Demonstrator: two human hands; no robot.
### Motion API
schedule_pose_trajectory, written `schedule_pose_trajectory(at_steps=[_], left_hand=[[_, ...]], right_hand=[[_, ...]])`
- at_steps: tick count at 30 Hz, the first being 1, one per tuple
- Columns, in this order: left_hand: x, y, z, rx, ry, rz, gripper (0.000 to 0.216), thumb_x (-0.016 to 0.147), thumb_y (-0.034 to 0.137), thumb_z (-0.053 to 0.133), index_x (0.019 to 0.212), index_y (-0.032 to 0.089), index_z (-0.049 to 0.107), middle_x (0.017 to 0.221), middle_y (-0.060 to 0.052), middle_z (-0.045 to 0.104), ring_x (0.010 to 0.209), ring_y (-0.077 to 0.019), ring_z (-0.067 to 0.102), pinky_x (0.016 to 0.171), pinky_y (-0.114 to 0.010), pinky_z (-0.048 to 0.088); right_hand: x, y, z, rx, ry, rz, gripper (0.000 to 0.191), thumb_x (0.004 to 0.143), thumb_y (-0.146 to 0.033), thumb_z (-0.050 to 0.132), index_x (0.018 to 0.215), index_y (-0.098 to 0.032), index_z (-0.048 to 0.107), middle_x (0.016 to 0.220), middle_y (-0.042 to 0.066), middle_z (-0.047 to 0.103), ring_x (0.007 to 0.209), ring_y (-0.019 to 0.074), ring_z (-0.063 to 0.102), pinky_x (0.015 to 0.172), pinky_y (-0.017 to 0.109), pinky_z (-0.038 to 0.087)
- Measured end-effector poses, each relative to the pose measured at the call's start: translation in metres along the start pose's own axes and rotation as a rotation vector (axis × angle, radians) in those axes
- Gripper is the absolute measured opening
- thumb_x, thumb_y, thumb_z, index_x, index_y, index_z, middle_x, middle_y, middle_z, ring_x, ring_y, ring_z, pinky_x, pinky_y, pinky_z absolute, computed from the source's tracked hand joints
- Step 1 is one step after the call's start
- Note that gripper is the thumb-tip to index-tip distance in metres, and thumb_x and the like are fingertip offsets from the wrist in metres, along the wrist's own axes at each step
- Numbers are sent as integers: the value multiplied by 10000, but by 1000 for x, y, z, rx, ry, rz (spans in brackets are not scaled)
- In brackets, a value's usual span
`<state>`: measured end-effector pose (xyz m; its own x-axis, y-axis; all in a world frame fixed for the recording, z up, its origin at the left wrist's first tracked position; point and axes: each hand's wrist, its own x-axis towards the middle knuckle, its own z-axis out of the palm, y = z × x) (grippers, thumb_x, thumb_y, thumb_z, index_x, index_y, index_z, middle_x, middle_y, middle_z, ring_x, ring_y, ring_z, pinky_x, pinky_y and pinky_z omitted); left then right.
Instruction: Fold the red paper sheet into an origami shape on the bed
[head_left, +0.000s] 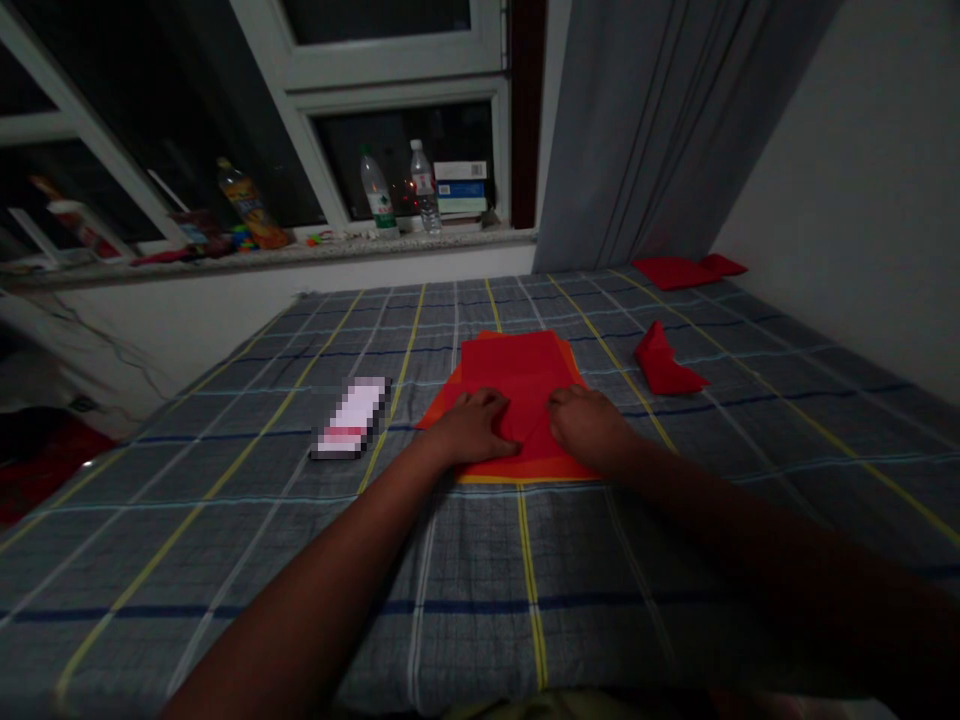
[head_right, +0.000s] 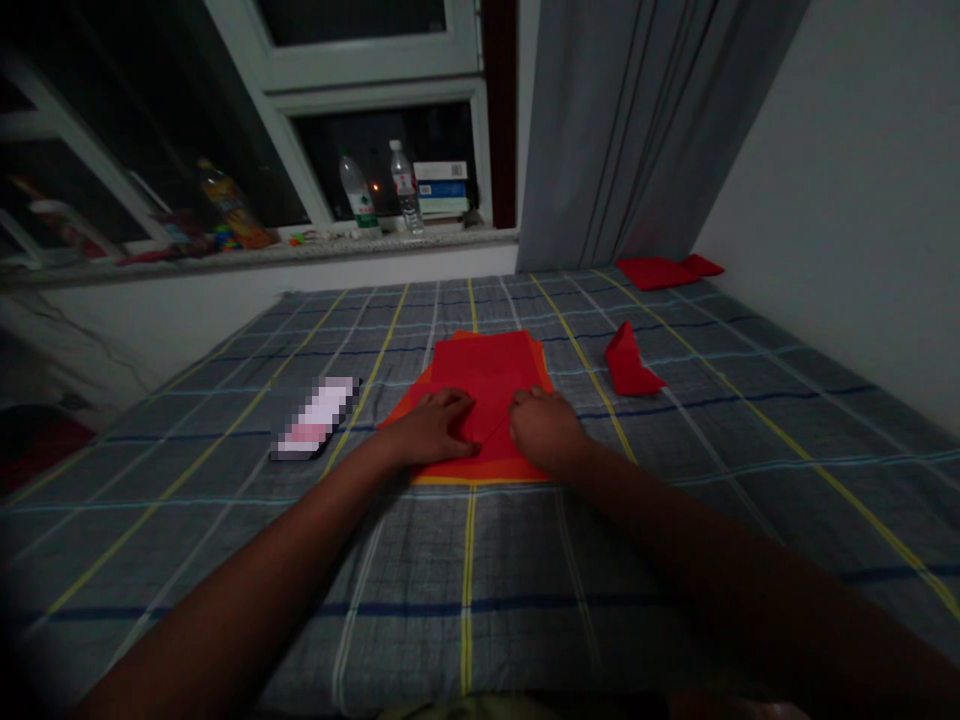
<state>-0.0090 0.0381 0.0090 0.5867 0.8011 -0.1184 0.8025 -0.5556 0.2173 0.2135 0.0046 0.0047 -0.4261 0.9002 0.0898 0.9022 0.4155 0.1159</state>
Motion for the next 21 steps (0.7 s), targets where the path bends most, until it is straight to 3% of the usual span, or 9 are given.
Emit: schedule_pose_trajectory(at_steps=[7,16,18,21], left_hand=[[0,0,1,10,10,12,960,756,755,523,1497,153,415,1545,-125,375,1372,-362,370,1153,-431,307],[2,-1,1,20,2,-17,946,734,749,539,1497,204,408,1557,-99,371,1380,-349,371,1146,-412,309],[1,0,1,24,4,-9,957,738,750,532,1499,184,404,1553,-111,374,1377,-354,370,1145,-417,312],[0,3,0,36,9,6,932,763,737,517,1489,160,421,1543,-129,386,1365,-356,384,1140,-420,318]], right_hand=[[2,4,1,7,-8,96,333,948,-280,422,1078,-119,683,1156,199,657,1064,324,571,843,442,455],[1,4,3,53,67,174,351,950,-296,417,1151,-118,643,1277,199,627,1238,341,492,976,512,403],[0,0,3,71,127,143,397,942,-285,429,1246,-102,609,1367,197,581,1325,345,430,1049,533,353],[0,-6,6,164,171,-37,484,938,-252,432,1380,-78,527,1465,177,512,1365,291,423,1129,463,311]])
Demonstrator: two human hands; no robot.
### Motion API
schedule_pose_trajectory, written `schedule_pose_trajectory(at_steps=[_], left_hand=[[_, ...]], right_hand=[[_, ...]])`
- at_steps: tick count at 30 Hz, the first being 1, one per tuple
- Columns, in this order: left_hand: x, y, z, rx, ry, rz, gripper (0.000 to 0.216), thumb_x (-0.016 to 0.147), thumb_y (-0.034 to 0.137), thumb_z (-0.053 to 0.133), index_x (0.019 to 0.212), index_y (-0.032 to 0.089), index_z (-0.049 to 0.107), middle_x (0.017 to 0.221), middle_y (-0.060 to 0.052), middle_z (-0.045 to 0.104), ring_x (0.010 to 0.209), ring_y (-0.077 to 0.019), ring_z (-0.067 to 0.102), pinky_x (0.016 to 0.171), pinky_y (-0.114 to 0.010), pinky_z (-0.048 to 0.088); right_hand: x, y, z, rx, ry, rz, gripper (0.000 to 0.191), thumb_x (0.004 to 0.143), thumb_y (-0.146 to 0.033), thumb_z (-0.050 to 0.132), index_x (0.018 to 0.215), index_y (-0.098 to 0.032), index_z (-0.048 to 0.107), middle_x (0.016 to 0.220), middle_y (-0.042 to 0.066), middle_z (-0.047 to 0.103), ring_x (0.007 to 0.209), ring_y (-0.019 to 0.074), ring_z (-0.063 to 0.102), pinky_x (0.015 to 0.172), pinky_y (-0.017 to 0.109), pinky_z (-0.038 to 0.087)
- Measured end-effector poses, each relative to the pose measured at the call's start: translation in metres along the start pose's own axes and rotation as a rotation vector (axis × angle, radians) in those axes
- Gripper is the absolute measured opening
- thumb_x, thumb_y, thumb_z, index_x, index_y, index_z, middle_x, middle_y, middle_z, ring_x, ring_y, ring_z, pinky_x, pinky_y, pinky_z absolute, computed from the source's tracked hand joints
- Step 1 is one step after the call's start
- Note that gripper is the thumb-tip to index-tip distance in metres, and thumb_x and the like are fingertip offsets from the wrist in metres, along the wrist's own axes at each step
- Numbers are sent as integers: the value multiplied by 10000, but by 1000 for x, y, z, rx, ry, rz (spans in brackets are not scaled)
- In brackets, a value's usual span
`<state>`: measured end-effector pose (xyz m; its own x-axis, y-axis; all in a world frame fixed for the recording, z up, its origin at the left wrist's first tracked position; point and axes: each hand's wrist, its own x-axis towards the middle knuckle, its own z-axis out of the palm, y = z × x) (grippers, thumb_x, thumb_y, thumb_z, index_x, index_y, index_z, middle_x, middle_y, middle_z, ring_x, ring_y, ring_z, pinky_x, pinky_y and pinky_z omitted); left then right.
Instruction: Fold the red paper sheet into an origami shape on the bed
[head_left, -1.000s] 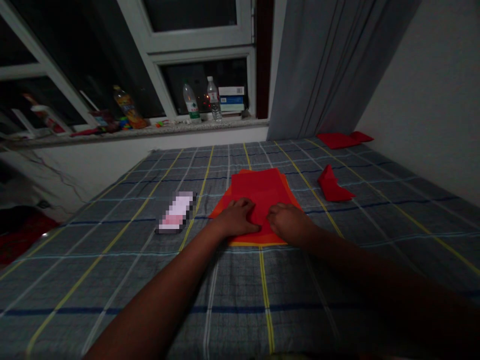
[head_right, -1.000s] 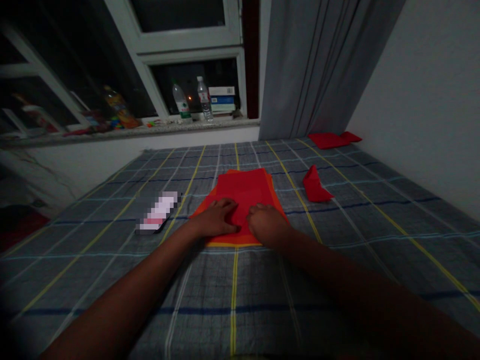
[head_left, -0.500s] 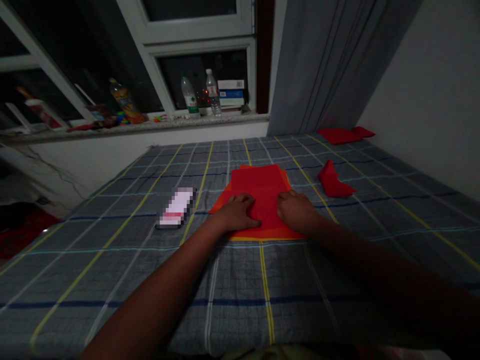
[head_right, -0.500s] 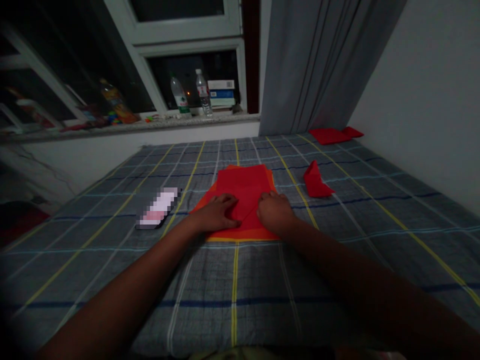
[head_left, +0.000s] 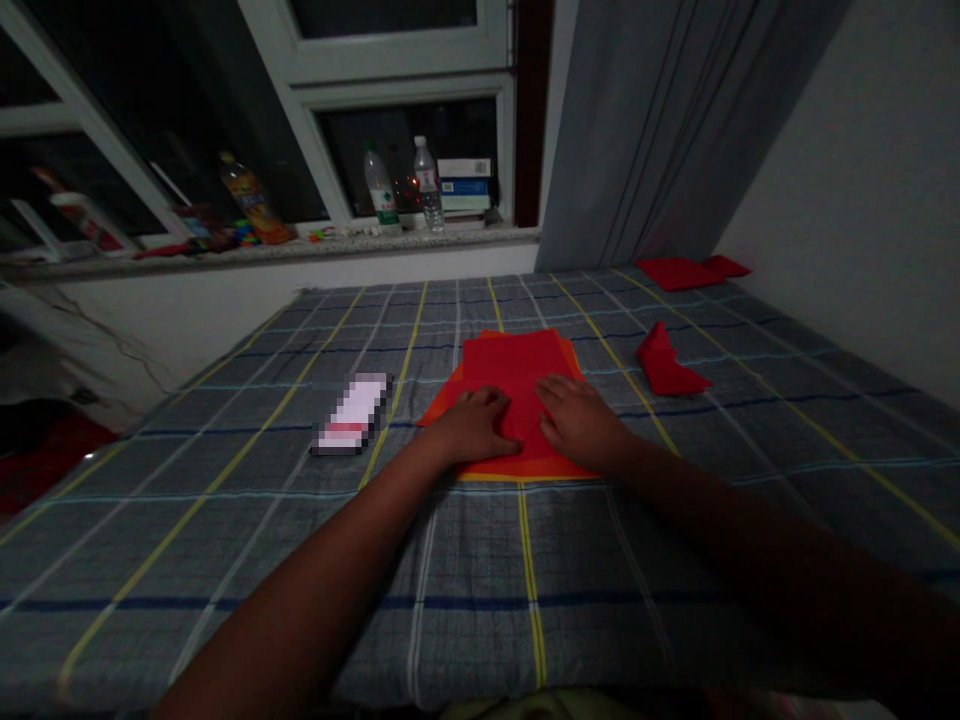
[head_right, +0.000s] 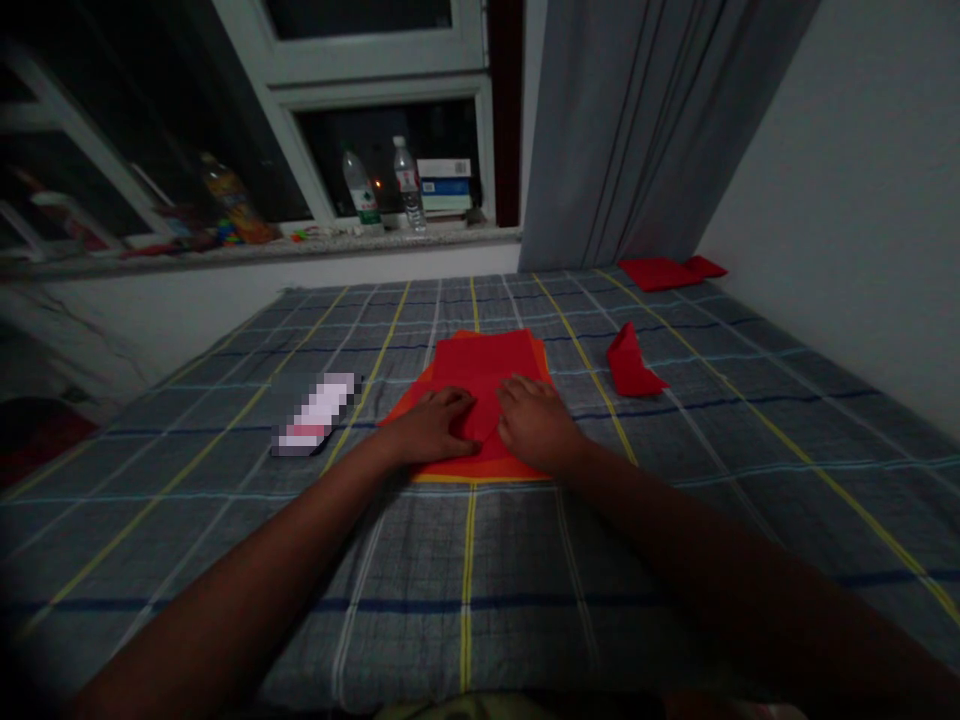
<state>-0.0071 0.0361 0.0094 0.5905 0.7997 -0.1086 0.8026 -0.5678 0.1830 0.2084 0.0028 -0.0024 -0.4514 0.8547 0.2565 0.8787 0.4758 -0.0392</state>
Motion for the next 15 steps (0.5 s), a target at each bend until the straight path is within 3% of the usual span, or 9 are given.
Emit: schedule_pose_trajectory(at_steps=[5,8,11,15], left_hand=[[-6,2,-7,39,-19,39,826,830,676,490,1465,150,454,1547,-138,389,1373,-332,394,1157,-403,291],[-15,-3,-16,39,-105,64,906,789,707,542,1500,162,403,1601,-119,316,1427,-337,330,1174,-419,269],[-26,-12,-27,45,-195,12,967,726,729,617,1528,257,356,1645,-71,226,1484,-363,224,1178,-501,245],[-31,-22,-34,-7,-252,19,921,768,676,633,1535,258,339,1648,-82,210,1504,-305,222,1189,-450,248]], right_hand=[[1,-6,9,119,-81,-218,461,963,-250,419,1358,-68,572,1413,169,573,1316,247,503,1141,390,334],[2,-7,9,140,-80,-190,434,984,-273,420,1327,-85,608,1370,151,613,1281,246,536,1124,386,356],[3,-7,7,153,-77,-145,414,990,-326,456,1301,-118,633,1366,138,619,1268,256,545,1109,408,367],[4,-8,9,182,-61,-136,415,986,-360,485,1298,-127,628,1367,137,613,1277,258,534,1106,410,367]])
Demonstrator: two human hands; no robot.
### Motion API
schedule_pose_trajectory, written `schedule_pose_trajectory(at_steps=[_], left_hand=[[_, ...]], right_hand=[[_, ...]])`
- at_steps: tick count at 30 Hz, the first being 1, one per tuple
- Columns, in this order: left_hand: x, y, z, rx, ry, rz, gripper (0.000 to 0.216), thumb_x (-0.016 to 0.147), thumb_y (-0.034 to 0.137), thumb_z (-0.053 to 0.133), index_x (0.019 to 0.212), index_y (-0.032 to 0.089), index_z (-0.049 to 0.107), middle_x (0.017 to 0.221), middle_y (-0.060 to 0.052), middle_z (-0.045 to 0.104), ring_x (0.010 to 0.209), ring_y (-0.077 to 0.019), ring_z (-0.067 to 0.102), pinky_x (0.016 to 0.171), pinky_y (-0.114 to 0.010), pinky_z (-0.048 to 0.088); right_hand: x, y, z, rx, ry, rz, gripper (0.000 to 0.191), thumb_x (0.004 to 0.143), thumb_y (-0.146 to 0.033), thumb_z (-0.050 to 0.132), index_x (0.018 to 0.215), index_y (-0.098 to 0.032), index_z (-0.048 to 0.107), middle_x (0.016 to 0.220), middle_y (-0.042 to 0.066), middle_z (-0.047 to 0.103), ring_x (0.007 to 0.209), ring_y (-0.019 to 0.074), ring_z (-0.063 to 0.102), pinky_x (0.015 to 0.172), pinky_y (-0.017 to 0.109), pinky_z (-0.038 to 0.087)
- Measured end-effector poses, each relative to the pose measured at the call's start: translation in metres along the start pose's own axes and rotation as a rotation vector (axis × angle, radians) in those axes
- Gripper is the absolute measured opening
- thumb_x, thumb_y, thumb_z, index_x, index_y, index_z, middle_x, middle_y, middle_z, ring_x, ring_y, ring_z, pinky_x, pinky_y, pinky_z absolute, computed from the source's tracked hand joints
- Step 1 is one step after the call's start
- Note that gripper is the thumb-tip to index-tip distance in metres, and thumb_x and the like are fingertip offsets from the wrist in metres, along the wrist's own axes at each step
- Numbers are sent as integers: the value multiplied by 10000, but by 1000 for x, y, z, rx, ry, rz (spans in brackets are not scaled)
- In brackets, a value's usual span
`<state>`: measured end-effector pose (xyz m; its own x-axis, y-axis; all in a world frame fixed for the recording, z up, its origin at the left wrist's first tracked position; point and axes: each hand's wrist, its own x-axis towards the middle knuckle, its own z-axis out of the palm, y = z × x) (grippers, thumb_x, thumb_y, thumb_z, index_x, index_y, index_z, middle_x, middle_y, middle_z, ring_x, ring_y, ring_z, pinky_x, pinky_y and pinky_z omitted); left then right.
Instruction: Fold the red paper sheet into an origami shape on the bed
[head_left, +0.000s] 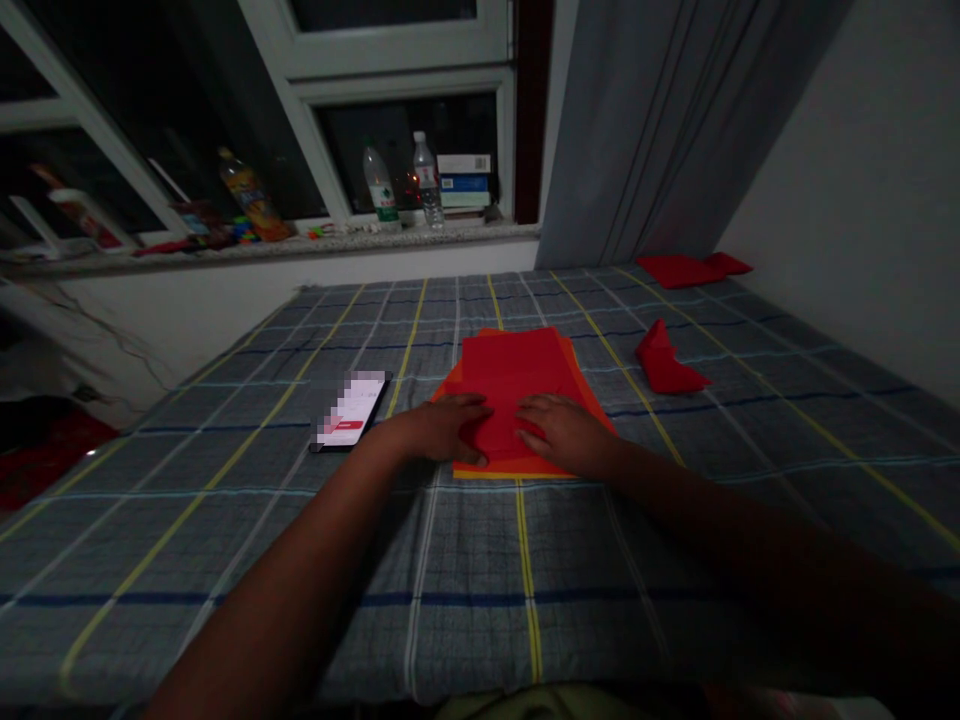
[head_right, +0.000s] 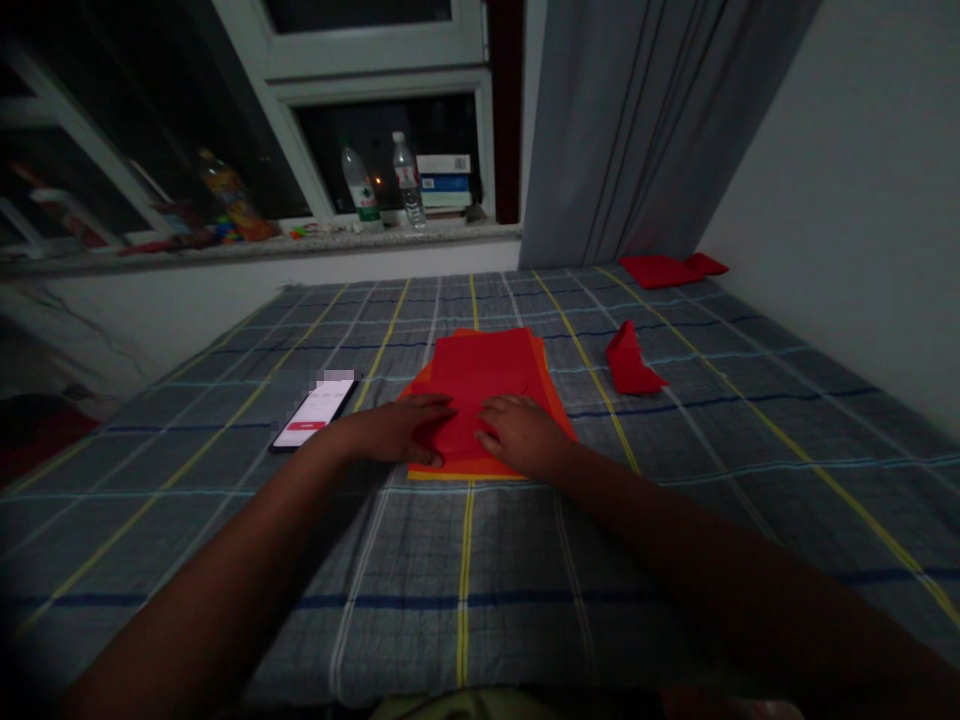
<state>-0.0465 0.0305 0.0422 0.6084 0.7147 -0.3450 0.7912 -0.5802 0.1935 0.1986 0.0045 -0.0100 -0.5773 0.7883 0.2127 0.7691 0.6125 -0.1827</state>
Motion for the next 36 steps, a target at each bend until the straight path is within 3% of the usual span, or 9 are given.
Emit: schedule_pose_trajectory(at_steps=[8,12,19,23,30,36], left_hand=[[2,-5,-1,60,27,90,683,887,450,600,1496,198,418,1595,-127,335,1464,-260,335,1172,-384,287],[1,-2,-1,92,98,118,618,863,360,613,1450,212,487,1540,-116,436,1413,-267,416,1148,-394,324],[-4,1,-11,3,227,364,339,848,209,638,1179,242,707,1308,-47,663,1243,-210,579,1120,-359,362],[-6,-1,-15,-72,227,463,249,885,201,631,1097,255,748,1196,-28,718,1128,-180,643,1062,-316,418],[-3,-7,-14,-106,140,486,251,906,193,626,1107,281,749,1169,-1,738,1214,-180,610,1101,-323,383],[0,-13,-9,-177,145,505,237,927,210,608,1111,258,750,1152,-26,742,1134,-167,651,1039,-291,428]], right_hand=[[0,4,2,17,-2,-20,440,982,-408,487,1301,-137,622,1360,138,616,1270,286,535,1095,436,371],[-2,7,1,16,-5,-36,451,975,-433,495,1290,-140,631,1364,132,614,1267,290,531,1097,443,358],[-3,12,1,36,-5,-52,457,936,-445,560,1285,-160,637,1363,118,613,1256,293,524,1093,455,338],[-2,11,1,45,2,-46,483,903,-492,593,1257,-167,648,1335,119,625,1235,294,529,1081,456,341],[-2,2,0,13,6,23,422,905,-457,582,1222,-184,637,1304,113,626,1205,299,536,1071,479,332],[-1,-6,0,-34,-12,62,477,885,-494,591,1235,-170,611,1286,136,624,1191,327,536,1068,513,317]])
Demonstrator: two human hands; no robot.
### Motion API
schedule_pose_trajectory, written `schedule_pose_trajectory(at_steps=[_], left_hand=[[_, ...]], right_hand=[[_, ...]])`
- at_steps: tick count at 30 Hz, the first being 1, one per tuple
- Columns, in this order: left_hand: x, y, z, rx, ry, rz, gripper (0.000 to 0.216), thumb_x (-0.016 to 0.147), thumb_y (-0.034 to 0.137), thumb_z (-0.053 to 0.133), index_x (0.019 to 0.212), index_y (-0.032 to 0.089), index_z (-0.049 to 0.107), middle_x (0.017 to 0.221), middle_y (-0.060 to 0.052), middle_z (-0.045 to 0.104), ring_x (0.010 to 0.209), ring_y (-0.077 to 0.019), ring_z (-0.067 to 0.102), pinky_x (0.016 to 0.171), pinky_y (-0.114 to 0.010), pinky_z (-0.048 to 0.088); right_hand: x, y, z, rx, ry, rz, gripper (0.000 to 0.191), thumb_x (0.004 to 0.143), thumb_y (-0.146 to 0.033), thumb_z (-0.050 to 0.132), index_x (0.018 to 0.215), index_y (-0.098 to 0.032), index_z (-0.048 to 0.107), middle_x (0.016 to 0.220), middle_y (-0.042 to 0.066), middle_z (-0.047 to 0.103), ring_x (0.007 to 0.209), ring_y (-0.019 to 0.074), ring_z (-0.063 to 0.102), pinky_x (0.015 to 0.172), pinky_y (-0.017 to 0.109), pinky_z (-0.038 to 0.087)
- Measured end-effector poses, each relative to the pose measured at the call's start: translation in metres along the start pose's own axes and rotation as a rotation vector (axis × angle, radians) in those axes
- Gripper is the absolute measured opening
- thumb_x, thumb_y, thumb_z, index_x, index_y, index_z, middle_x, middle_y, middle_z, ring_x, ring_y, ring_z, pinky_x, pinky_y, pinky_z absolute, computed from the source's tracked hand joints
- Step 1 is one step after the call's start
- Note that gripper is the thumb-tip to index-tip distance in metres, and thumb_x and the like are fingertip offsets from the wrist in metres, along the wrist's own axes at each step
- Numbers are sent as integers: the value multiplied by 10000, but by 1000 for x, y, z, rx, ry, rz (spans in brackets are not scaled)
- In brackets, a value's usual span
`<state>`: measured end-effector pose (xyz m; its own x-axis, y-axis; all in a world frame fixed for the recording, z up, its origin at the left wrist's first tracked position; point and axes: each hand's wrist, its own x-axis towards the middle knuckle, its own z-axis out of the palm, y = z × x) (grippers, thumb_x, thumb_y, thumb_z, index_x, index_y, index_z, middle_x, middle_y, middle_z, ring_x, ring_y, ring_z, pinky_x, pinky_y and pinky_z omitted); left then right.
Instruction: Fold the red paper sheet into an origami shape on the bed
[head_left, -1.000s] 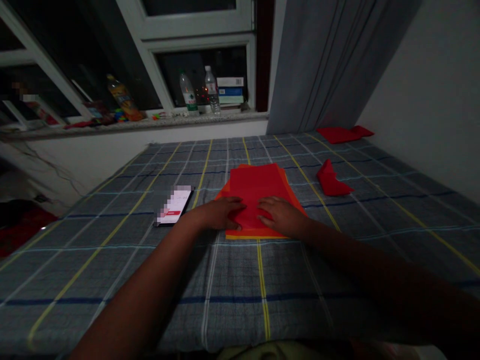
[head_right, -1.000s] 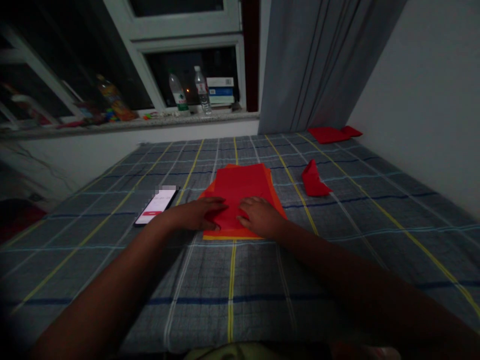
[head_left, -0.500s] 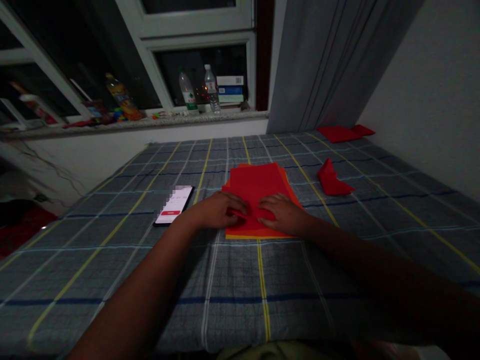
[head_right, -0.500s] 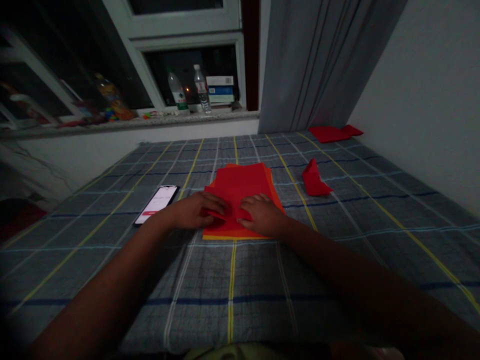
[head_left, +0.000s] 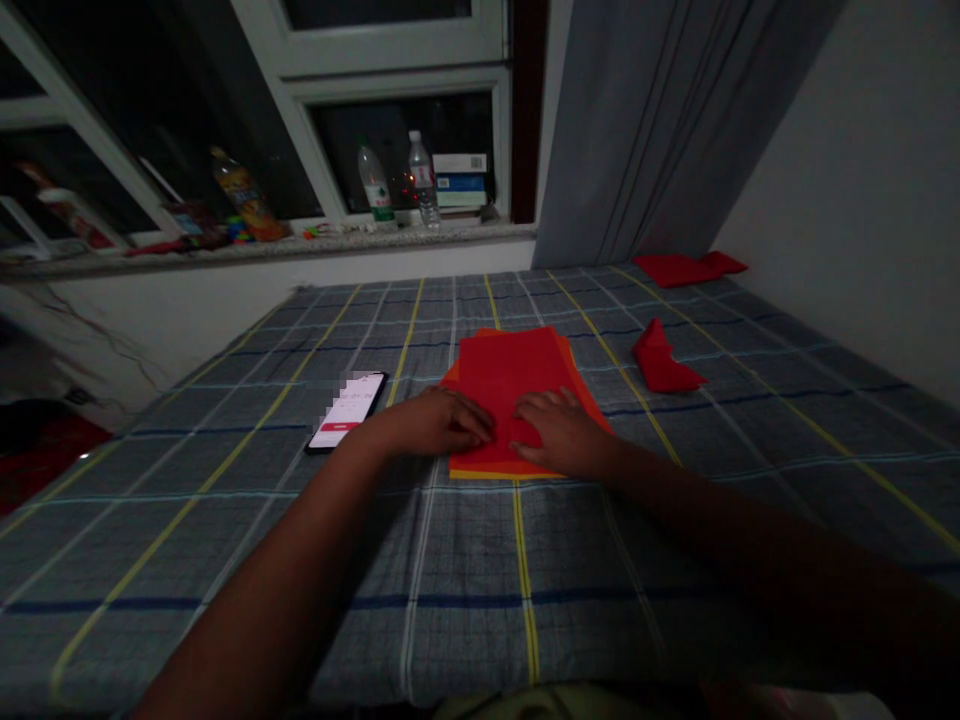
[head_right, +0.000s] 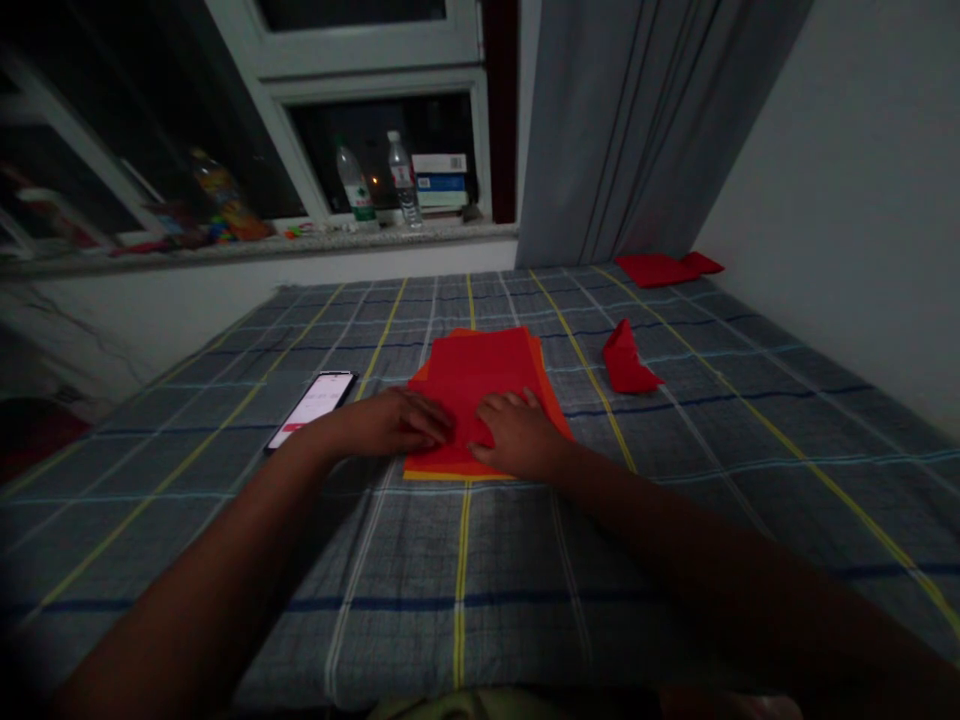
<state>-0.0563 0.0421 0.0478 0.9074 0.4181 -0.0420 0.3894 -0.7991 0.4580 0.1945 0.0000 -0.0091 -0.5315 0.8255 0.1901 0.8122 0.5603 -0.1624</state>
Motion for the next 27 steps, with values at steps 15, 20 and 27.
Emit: schedule_pose_trajectory(at_steps=[15,20,27], left_hand=[[5,-1,6,-101,76,-143,236,968,260,527,1079,202,728,1065,-40,750,939,-141,684,874,-244,475],[7,-4,8,-115,167,-137,202,954,284,553,993,180,722,1001,-54,735,901,-144,672,859,-263,485],[8,-5,8,-193,245,-177,168,929,271,581,998,181,705,984,-45,736,905,-148,668,889,-288,486]], right_hand=[[3,2,-2,120,4,61,395,912,-515,576,1156,-206,611,1209,110,627,1134,290,546,968,437,385],[2,-4,-3,70,-5,71,492,823,-568,666,1152,-211,592,1201,124,614,1123,321,542,950,465,395],[2,3,-5,106,-39,21,658,786,-629,677,1254,-180,566,1266,151,589,1165,336,519,984,474,390]])
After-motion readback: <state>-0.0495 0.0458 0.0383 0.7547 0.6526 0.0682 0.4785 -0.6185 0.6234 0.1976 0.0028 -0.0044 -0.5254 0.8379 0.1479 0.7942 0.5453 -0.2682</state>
